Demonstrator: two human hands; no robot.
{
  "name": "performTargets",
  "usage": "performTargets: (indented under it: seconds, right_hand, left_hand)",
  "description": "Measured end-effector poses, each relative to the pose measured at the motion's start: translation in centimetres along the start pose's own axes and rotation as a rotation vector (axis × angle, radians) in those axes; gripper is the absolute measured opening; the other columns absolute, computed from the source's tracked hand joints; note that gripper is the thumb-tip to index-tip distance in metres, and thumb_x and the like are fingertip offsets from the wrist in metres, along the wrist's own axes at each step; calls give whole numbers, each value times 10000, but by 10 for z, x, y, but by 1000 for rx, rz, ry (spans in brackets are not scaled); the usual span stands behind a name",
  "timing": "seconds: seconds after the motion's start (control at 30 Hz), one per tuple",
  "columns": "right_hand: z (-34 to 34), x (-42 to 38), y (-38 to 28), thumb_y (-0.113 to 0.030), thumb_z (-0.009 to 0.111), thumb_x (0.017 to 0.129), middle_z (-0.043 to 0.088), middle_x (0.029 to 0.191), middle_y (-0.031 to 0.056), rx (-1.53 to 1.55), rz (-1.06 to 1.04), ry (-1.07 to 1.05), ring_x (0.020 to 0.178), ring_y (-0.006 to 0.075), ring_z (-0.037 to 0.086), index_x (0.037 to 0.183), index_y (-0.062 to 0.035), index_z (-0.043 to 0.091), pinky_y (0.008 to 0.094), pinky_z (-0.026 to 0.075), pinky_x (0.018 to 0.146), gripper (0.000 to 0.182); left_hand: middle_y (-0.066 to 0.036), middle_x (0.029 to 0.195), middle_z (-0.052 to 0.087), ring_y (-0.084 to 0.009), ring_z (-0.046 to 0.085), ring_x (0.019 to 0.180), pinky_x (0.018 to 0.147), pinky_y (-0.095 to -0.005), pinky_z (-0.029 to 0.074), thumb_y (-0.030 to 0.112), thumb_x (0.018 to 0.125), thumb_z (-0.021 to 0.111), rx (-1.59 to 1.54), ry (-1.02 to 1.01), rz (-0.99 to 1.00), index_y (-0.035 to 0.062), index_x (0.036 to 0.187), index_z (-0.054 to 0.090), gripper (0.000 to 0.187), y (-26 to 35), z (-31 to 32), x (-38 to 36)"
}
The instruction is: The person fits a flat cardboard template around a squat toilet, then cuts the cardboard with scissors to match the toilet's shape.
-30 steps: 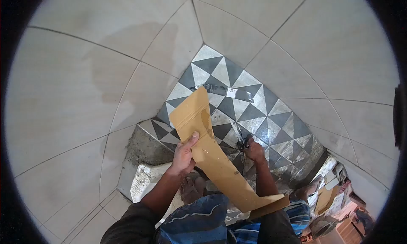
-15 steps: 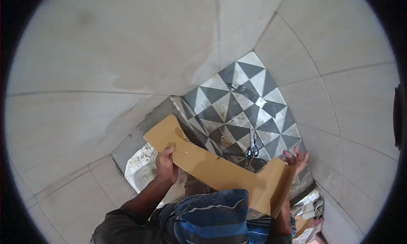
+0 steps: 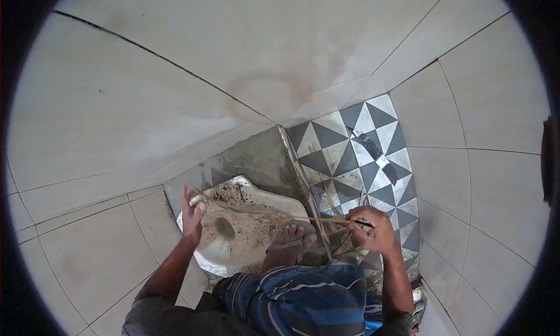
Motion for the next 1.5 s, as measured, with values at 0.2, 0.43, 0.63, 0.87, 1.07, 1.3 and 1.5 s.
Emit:
performTargets:
  seconds: [0.2,0.43,0.63,0.87,1.07,1.3,1.5]
  right_hand:
    - [8,25,44,-82,723,797,616,831,18,254,482,-111,788,136,599,984,-44,627,286,477,714,214]
    - [21,16,83,-157,830,688,585,994,-6,805,625,-365,955,128,555,1323,-35,530,274,427,865,713]
    - [67,1,115,-87,842,711,669,943,39,552,694,-177,845,145,644,1159,2,628,310,530,739,504]
    - [22,94,58,-229,753,864,712,873,43,248,483,120,742,111,619,1025,2,708,301,491,696,285]
    - [72,167,51,-285,727,879,709,878,87,253,341,99,771,143,630,1089,-8,706,323,502,730,347]
    - [130,200,44,-315,722,873,717,928,167,245,333,58,801,253,665,1083,-3,699,367,504,772,378]
    - [153,202,47,-359,720,866,702,927,195,176,334,40,854,320,677,1043,4,696,408,504,800,404]
  left_hand:
    - [-96,1085,612,-155,606,955,800,-296,507,172,818,805,332,-216,169,53,1147,524,450,-9,23,46]
    - [67,681,494,-23,415,595,536,-228,366,68,866,763,100,-50,-103,132,778,449,332,-36,-14,55]
    - [86,687,468,-15,387,604,540,-209,336,126,890,752,15,15,-174,134,817,482,280,-67,-50,45]
    - [61,675,522,-37,449,523,473,-224,356,145,913,720,-144,122,-246,133,873,521,204,-65,-93,42]
    - [59,717,542,-45,485,582,513,-230,387,155,904,730,-150,216,-298,146,879,510,222,-106,-136,39]
    - [-15,913,638,-104,586,754,704,-274,499,118,905,721,-63,421,-232,79,950,557,174,-155,-190,40]
    - [-55,920,682,-126,612,801,747,-289,500,114,904,694,382,568,-197,1,1025,640,175,-131,-200,34]
Point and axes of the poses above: each hand's wrist, its own x-axis towards the middle knuckle, its own z-axis out of the palm, y = z × x, the point moved 9 cm from there along x, towards the middle knuckle
